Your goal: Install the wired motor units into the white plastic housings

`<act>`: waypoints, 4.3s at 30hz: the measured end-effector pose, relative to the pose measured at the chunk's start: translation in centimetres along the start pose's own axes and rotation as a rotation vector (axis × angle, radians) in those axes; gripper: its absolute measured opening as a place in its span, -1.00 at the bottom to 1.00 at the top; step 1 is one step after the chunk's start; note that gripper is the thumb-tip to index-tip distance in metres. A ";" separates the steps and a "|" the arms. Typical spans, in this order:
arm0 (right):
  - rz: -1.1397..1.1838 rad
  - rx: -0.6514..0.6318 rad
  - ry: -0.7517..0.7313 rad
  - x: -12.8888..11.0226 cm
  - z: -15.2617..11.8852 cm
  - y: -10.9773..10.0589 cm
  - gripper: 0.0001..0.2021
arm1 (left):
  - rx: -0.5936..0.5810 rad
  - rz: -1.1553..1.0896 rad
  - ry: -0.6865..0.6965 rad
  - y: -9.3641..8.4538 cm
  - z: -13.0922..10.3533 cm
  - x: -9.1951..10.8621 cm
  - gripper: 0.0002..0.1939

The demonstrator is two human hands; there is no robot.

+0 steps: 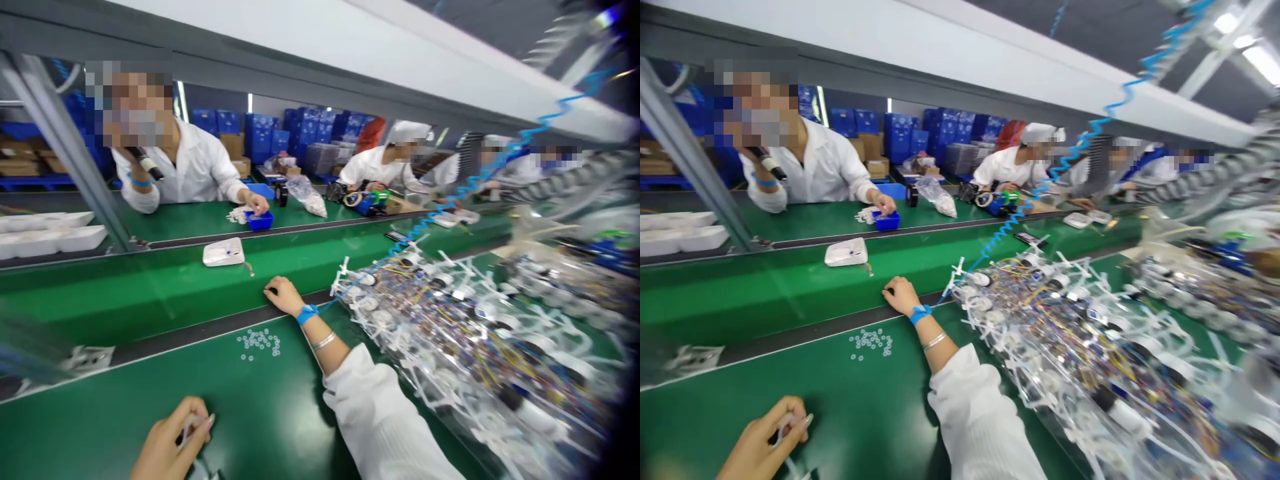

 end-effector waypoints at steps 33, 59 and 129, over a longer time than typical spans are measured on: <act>0.170 0.075 -0.101 8.5 3.1 5.8 -0.71 | 0.046 0.121 0.059 -0.9 0.2 0.9 -0.89; 0.021 0.014 -0.087 1.0 0.2 0.8 -0.82 | -0.015 0.005 0.042 -0.7 -0.2 1.9 -0.73; 0.003 0.016 -0.085 1.3 0.0 1.0 -0.84 | -0.017 -0.038 0.030 -0.7 -0.2 1.3 -0.79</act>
Point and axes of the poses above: each hand's wrist, its own z-axis towards the middle knuckle, its own y-axis out of the palm, x = y × z, the point moved 1 cm from there along z, towards the middle knuckle
